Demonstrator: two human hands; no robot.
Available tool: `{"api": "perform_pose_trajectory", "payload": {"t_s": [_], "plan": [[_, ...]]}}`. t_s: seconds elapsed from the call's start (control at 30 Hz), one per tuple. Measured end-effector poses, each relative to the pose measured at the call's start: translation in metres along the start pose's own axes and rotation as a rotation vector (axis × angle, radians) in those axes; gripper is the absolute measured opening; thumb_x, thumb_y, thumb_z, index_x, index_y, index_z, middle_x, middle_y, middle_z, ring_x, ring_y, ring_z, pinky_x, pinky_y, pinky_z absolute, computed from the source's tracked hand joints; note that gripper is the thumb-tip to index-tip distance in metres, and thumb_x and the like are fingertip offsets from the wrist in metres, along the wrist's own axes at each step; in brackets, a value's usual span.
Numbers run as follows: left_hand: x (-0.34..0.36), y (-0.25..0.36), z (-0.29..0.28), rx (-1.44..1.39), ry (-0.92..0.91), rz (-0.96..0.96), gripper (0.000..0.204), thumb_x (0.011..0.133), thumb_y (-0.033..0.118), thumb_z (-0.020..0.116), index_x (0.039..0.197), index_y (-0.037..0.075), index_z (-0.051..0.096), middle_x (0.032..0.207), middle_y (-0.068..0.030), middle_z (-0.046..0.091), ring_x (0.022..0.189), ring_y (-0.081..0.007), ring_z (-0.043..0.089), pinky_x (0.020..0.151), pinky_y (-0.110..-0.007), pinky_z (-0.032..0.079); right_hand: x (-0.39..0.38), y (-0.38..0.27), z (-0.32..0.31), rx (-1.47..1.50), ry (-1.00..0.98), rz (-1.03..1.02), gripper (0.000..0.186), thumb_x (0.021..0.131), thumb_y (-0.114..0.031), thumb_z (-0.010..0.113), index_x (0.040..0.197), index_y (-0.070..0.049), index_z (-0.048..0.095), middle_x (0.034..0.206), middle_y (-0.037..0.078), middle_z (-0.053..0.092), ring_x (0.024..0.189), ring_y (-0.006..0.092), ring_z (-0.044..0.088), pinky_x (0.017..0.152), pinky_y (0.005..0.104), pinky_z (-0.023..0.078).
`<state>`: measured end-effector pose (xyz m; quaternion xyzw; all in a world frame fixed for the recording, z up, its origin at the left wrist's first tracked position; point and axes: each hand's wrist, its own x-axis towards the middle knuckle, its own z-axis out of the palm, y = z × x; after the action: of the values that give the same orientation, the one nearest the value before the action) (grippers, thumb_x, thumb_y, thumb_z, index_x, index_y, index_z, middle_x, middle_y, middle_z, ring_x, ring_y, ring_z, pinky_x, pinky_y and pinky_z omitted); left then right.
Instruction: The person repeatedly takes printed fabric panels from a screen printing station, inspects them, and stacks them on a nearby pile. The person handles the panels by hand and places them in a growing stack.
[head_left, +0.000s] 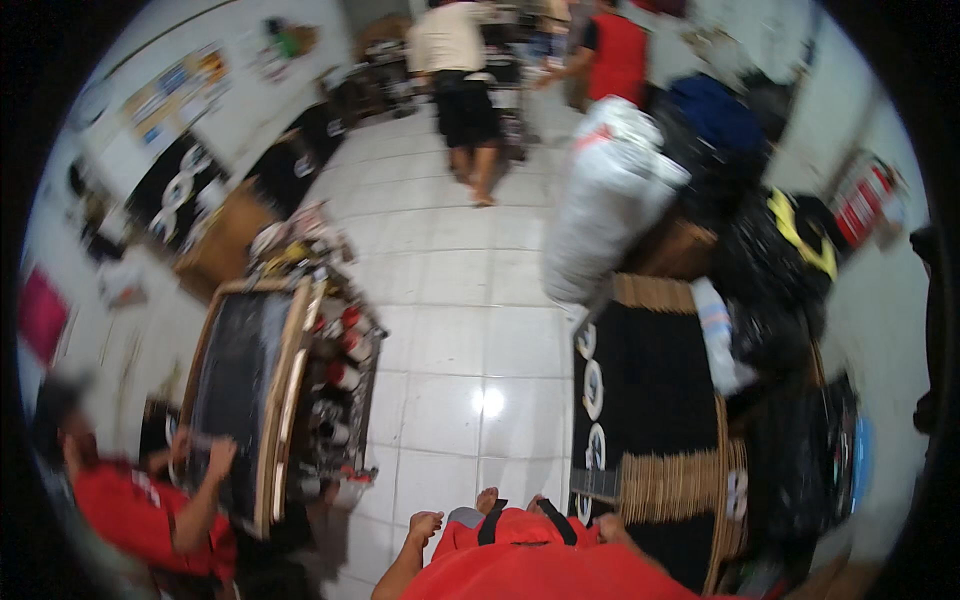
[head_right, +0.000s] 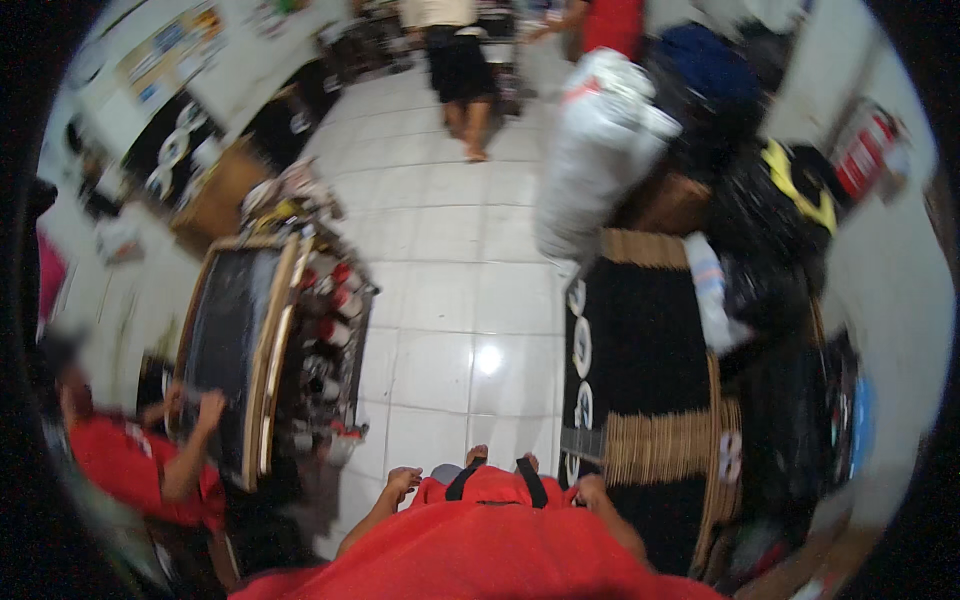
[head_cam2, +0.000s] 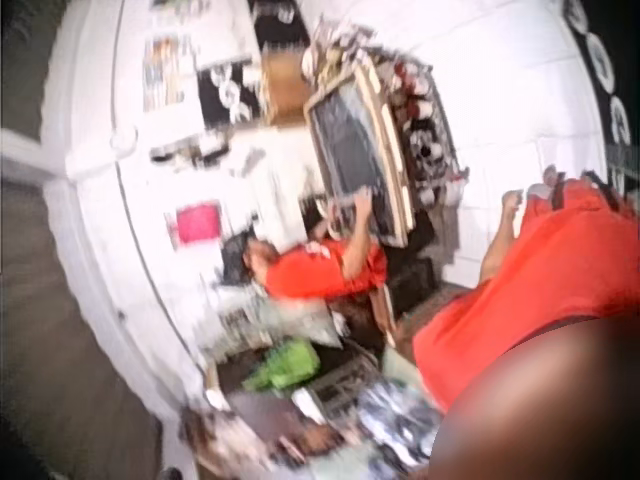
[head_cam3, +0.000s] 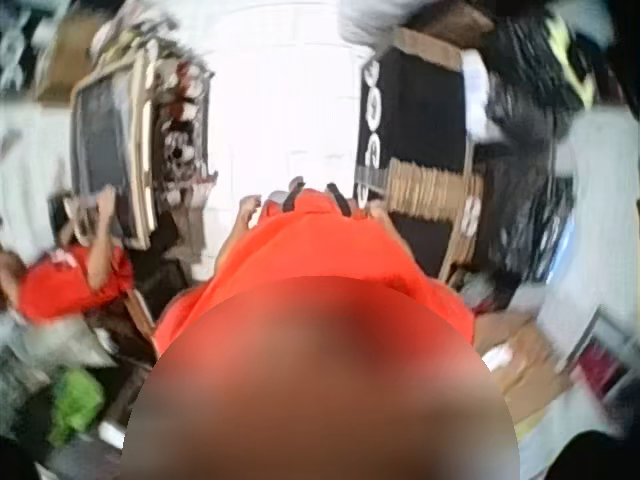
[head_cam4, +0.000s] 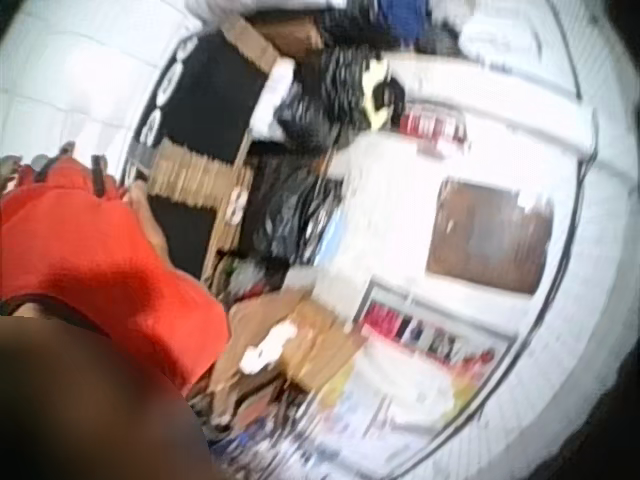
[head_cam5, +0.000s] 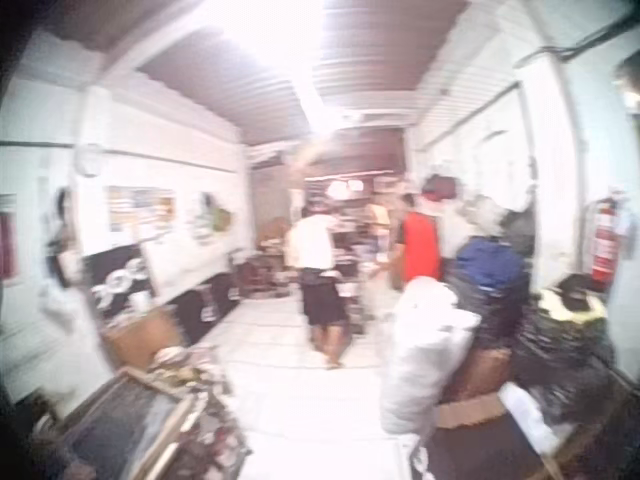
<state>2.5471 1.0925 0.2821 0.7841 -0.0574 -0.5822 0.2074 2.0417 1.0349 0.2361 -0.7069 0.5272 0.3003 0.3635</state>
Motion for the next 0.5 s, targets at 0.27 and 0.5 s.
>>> {"api": "perform_pose_trajectory", "payload": {"t_s": [0.27,0.5], "plan": [[-0.006,-0.106,0.029,0.346,0.112,0.190,0.031,0.075,0.032,0.070,0.078,0.001,0.069,0.078,-0.0112,0.067,0.071,-0.0196,0.062,0.063,-0.033,0.048,0.013,0.020,-0.049,1.185,0.063,0.483,0.013,0.085,-0.012,0.052,0.089,-0.003,0.060,0.075,0.012,0.062,0.058,0.0222,0.061,0.046,0.0352,0.046],[-0.007,-0.129,0.050,0.335,0.190,0.081,0.049,0.072,0.045,0.067,0.090,0.000,0.069,0.095,-0.0178,0.067,0.090,-0.0279,0.064,0.080,-0.036,0.048,0.055,0.011,-0.124,1.239,0.134,0.206,0.010,0.084,-0.008,0.049,0.089,-0.002,0.055,0.073,0.011,0.060,0.055,0.0202,0.060,0.047,0.0326,0.051]]}}
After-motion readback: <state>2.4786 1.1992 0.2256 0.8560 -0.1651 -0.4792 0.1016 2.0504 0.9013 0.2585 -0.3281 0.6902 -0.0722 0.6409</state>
